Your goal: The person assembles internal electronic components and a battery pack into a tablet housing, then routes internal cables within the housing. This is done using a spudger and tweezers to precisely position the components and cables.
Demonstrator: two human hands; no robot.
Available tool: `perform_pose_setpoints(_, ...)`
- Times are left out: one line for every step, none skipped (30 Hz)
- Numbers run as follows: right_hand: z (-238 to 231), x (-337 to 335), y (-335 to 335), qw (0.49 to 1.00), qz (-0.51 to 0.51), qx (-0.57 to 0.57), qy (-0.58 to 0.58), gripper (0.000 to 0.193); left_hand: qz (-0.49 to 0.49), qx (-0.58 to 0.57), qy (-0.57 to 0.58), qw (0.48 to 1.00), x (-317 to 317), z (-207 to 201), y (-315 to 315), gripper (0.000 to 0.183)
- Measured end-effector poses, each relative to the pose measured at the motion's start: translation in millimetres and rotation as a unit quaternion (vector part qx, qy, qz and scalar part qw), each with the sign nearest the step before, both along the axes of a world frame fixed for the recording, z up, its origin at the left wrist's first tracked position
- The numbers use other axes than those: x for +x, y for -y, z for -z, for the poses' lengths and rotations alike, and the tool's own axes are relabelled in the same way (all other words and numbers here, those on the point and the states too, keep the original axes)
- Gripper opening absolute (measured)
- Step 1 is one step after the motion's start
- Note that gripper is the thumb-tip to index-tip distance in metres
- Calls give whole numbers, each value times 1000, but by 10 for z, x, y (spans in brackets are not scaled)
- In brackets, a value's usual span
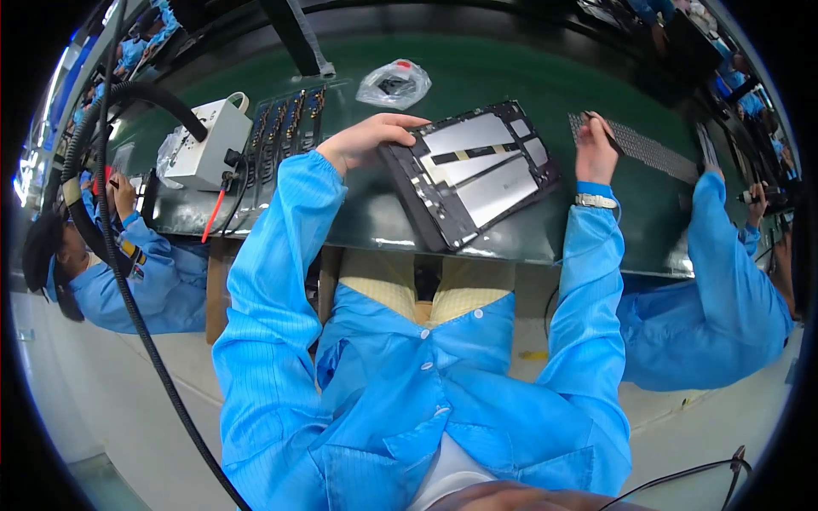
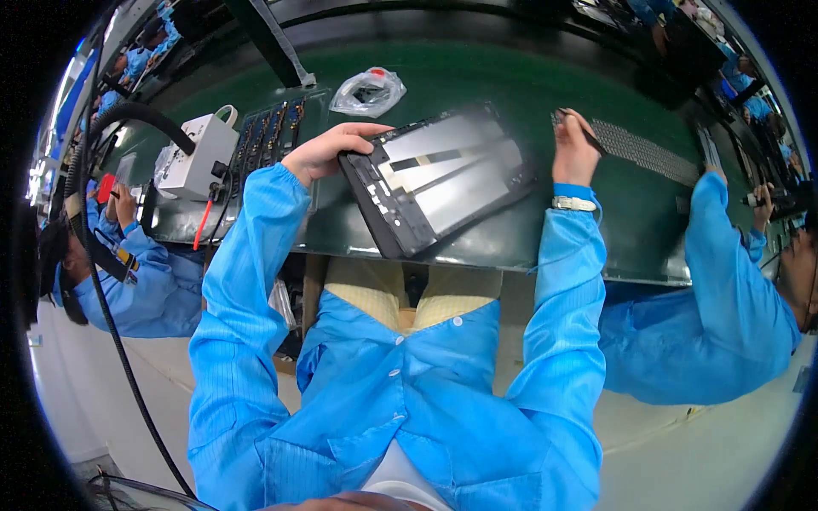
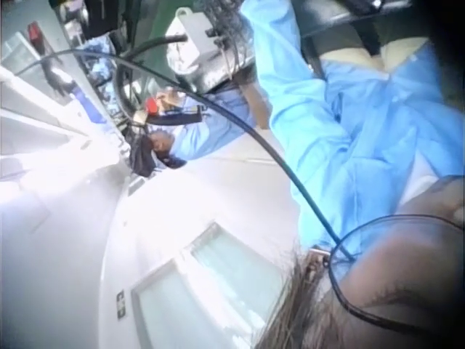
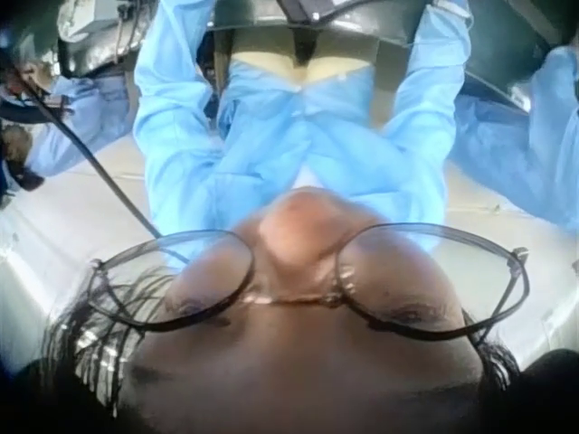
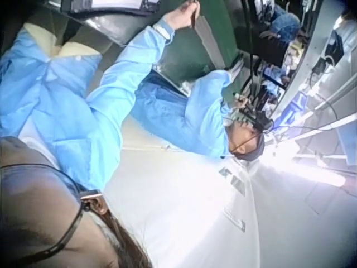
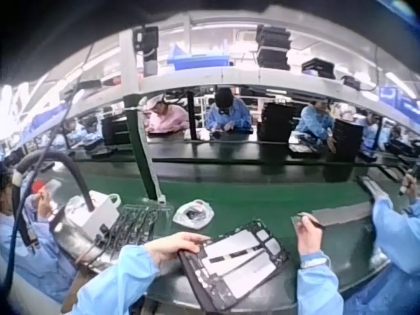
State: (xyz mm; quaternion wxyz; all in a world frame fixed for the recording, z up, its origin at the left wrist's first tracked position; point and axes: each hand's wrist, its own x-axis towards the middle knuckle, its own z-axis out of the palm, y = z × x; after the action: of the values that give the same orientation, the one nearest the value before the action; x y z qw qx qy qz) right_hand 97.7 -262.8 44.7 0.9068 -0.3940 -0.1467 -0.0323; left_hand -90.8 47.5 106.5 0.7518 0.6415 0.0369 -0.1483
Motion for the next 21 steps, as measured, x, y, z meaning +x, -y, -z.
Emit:
perform_pose_setpoints(45, -39, -27, 997, -82, 17, -1, 17, -5, 16, -17, 1000, 13, 40, -7, 48)
perform_pose_setpoints(101, -88, -61, 993, -120, 8, -11, 18, -22, 24, -26, 999, 34, 53, -15, 48)
perform_pose_setpoints(143, -145, -84, 987, -157, -2, -20, 19, -42, 40, -44, 997, 52, 51, -22, 46)
perform_pose_setpoints(124, -236, -135, 986, -160, -34, -16, 18, -68, 75, -37, 994, 101, 116, -70, 45)
perform_pose_setpoints(106, -306, -149, 985, -161, -66, -11, 18, -94, 109, -29, 989, 180, 219, -127, 43)
perform_pose_setpoints(109, -304, -131, 980, -177, -88, 16, 18, -125, 198, 26, 972, 226, 341, -173, 41)
perform_pose_setpoints(90, -317, -120, 980, -173, -93, 15, 18, -120, 193, 27, 973, 229, 388, -139, 41)
perform_pose_setpoints(64, -332, -116, 976, -186, -114, 20, 19, -148, 303, 90, 937, 222, 435, -112, 41)
perform_pose_setpoints(46, -334, -113, 970, -200, -134, 26, 19, -176, 408, 151, 883, 203, 479, -93, 40)
perform_pose_setpoints(42, -305, -94, 967, -202, -153, 21, 20, -179, 485, 183, 836, 138, 442, -1, 40)
perform_pose_setpoints(28, -289, -91, 967, -200, -156, 21, 20, -224, 552, 231, 769, 52, 456, 116, 46)
perform_pose_setpoints(14, -276, -97, 964, -196, -180, 17, 20, -242, 566, 273, 739, -53, 455, 239, 51)
perform_pose_setpoints(4, -264, -105, 960, -193, -203, 12, 20, -259, 580, 314, 706, -206, 406, 388, 56)
perform_pose_setpoints(22, -235, -91, 960, -189, -204, 10, 20, -266, 581, 298, 710, -399, 348, 576, 62)
perform_pose_setpoints(43, -200, -91, 958, -199, -205, 13, 20, -273, 583, 281, 712, -615, 315, 732, 69)
perform_pose_setpoints(58, -178, -103, 956, -208, -205, 17, 20, -258, 563, 243, 746, -807, 356, 825, 74)
perform_pose_setpoints(76, -192, -142, 955, -212, -206, 16, 20, -246, 543, 200, 778, -972, 403, 877, 79)
perform_pose_setpoints(90, -229, -170, 958, -218, -183, 10, 20, -249, 542, 196, 779, -1078, 479, 893, 79)
perform_pose_setpoints(112, -253, -190, 961, -225, -161, 2, 20, -249, 517, 228, 787, -1154, 580, 905, 78)
perform_pose_setpoints(162, -266, -191, 956, -218, -195, -16, 19, -249, 491, 259, 794, -1195, 644, 893, 77)
perform_pose_setpoints(205, -332, -191, 953, -240, -186, -16, 19, -252, 490, 254, 795, -1214, 673, 849, 77)
